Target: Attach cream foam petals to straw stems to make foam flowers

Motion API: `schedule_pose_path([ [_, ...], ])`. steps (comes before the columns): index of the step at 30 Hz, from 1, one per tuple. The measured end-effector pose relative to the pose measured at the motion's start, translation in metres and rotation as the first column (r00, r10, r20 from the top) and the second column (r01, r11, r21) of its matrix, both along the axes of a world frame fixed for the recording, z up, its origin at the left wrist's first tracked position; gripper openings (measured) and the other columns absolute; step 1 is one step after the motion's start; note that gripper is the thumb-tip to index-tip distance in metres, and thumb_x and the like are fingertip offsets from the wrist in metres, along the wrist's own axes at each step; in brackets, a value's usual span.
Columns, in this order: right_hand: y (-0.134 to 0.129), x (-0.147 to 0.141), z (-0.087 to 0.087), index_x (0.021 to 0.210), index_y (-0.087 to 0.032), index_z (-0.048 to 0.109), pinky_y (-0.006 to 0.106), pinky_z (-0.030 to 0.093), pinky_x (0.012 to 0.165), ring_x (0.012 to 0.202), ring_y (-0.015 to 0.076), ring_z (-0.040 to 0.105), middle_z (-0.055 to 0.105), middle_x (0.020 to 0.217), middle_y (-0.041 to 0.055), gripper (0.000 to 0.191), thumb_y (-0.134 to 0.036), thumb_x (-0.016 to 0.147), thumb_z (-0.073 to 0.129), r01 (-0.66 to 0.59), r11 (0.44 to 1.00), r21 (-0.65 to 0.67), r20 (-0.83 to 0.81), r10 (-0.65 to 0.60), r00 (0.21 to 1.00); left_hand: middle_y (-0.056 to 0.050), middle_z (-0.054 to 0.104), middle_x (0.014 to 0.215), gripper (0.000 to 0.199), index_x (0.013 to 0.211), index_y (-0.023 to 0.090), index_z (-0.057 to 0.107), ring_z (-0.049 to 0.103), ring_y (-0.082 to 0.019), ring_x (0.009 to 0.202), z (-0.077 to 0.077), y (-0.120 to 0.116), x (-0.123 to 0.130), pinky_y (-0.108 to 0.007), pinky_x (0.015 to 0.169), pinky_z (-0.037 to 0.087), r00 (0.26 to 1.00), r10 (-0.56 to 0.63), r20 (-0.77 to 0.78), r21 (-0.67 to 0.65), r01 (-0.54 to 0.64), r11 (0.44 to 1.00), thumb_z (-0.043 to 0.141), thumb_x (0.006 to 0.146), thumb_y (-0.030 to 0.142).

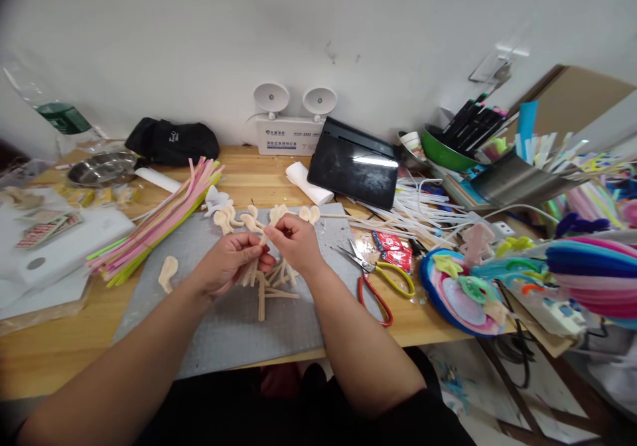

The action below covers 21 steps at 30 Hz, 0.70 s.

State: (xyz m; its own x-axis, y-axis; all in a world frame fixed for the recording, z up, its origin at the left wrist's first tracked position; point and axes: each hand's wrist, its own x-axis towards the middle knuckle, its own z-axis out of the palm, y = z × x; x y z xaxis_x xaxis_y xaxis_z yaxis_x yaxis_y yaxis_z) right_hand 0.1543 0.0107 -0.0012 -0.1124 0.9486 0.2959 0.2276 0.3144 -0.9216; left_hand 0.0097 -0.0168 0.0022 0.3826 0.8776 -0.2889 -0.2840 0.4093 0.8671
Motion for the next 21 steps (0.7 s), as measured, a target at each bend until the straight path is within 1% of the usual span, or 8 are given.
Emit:
schedule_pose_path([
  [3,0.0006,-0.0005,-0.0008,0.056,-0.017,0.046,0.022,0.034,0.049,0.051,0.008,0.042,0.046,0.054,-0.0035,0.025,-0.034,0.071,0.056,-0.052,0.998,-0.035,-0.044,0.05,0.998,-0.007,0.067,0.069,0.025,0.079,0.014,0.051,0.063,-0.016,0.058,0.0018,-0.0013,-0.0004,-0.027,0.055,0.049,0.999,-0.045,-0.02,-0.003,0.045,0.999,0.066,0.065,0.029],
  [5,0.0009,-0.0009,-0.001,0.056,-0.017,0.045,0.021,0.033,0.048,0.05,0.0072,0.04,0.044,0.053,-0.0041,0.025,-0.034,0.071,0.056,-0.067,0.997,-0.029,-0.065,0.064,0.996,-0.006,0.066,0.069,0.022,0.075,0.015,0.052,0.062,-0.016,0.059,0.002,-0.0012,-0.0007,-0.027,0.055,0.048,0.999,-0.04,-0.018,0.004,0.04,0.999,0.064,0.066,0.031],
  [8,0.0013,-0.0017,-0.0024,0.056,-0.017,0.045,0.021,0.033,0.047,0.049,0.0069,0.04,0.043,0.052,-0.0046,0.023,-0.033,0.07,0.057,-0.076,0.996,-0.045,-0.093,0.071,0.993,-0.004,0.064,0.068,0.019,0.066,0.014,0.054,0.06,-0.013,0.059,0.0005,0.0004,-0.001,-0.024,0.055,0.045,1.0,0.007,-0.025,0.034,-0.006,0.999,0.064,0.065,0.031],
  [12,0.0021,-0.0034,-0.006,0.057,-0.017,0.046,0.022,0.038,0.049,0.05,0.0081,0.045,0.049,0.053,-0.0034,0.023,-0.034,0.069,0.058,-0.117,0.987,-0.108,-0.119,0.104,0.987,-0.002,0.06,0.065,0.015,0.062,0.013,0.061,0.051,-0.008,0.056,-0.0019,0.0032,-0.0012,-0.019,0.05,0.037,0.987,0.112,-0.114,0.177,-0.091,0.98,0.066,0.062,0.027],
  [13,0.0022,-0.0039,-0.0066,0.057,-0.017,0.047,0.022,0.039,0.05,0.051,0.0082,0.046,0.049,0.054,-0.0034,0.023,-0.034,0.069,0.058,-0.128,0.985,-0.116,-0.131,0.112,0.985,-0.001,0.059,0.064,0.014,0.062,0.013,0.062,0.048,-0.008,0.055,-0.0023,0.0036,-0.0013,-0.019,0.049,0.036,0.984,0.125,-0.126,0.192,-0.1,0.976,0.066,0.061,0.027],
  [16,0.0021,-0.0053,-0.0062,0.062,-0.017,0.049,0.023,0.042,0.052,0.052,0.0081,0.048,0.05,0.056,-0.004,0.02,-0.033,0.067,0.06,-0.192,0.97,-0.15,-0.226,0.155,0.962,0.003,0.054,0.056,0.013,0.064,0.014,0.062,0.042,-0.005,0.049,-0.0022,0.005,-0.0017,-0.019,0.047,0.032,0.984,0.147,-0.103,0.16,-0.13,0.979,0.066,0.061,0.026],
  [19,0.0004,-0.0072,-0.0043,0.067,-0.018,0.05,0.022,0.042,0.051,0.051,0.0076,0.048,0.052,0.057,-0.004,0.02,-0.035,0.069,0.058,-0.258,0.944,-0.204,-0.294,0.192,0.936,0.003,0.054,0.056,0.012,0.065,0.015,0.061,0.045,-0.005,0.05,-0.0004,0.0069,-0.0025,-0.019,0.05,0.034,0.964,0.263,-0.027,0.147,-0.256,0.955,0.066,0.06,0.025],
  [21,-0.0015,-0.0093,-0.0042,0.067,-0.017,0.051,0.022,0.042,0.051,0.05,0.0074,0.048,0.052,0.056,-0.0039,0.02,-0.036,0.069,0.058,-0.275,0.936,-0.219,-0.242,0.22,0.945,0.003,0.055,0.058,0.014,0.064,0.015,0.06,0.047,-0.006,0.051,0.0012,0.0083,-0.003,-0.02,0.051,0.036,0.94,0.341,0.01,0.125,-0.339,0.932,0.067,0.058,0.025],
])
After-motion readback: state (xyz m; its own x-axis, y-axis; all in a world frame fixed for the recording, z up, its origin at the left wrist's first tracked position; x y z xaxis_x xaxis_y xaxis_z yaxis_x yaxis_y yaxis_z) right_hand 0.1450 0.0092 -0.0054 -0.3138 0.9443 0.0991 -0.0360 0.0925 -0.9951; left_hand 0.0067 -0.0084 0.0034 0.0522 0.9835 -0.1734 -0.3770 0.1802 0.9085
